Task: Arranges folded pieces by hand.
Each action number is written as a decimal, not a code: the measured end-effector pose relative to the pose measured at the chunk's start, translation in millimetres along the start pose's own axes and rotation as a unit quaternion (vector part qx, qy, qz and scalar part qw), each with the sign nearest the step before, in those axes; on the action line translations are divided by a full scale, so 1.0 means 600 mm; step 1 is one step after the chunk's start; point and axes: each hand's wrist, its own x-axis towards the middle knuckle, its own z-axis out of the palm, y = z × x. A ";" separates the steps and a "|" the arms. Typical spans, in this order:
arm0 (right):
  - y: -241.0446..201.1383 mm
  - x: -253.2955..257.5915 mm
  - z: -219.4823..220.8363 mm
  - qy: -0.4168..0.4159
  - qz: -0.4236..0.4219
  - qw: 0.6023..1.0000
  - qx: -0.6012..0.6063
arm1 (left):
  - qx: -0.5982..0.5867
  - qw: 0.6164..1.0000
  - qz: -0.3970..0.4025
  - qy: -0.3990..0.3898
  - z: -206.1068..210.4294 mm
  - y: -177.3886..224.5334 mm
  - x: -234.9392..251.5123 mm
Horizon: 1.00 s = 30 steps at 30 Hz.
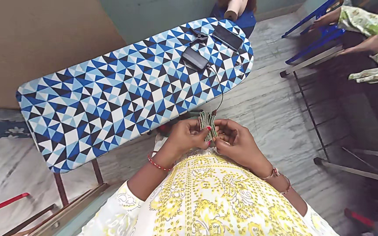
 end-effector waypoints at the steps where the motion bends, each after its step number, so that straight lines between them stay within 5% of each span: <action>1: 0.001 0.000 0.000 0.000 -0.007 1.000 -0.002 | 0.002 1.000 -0.001 0.002 0.000 0.000 0.000; 30: -0.014 0.010 -0.021 -0.076 0.083 0.992 0.060 | -0.005 0.998 0.039 -0.051 -0.009 -0.009 -0.002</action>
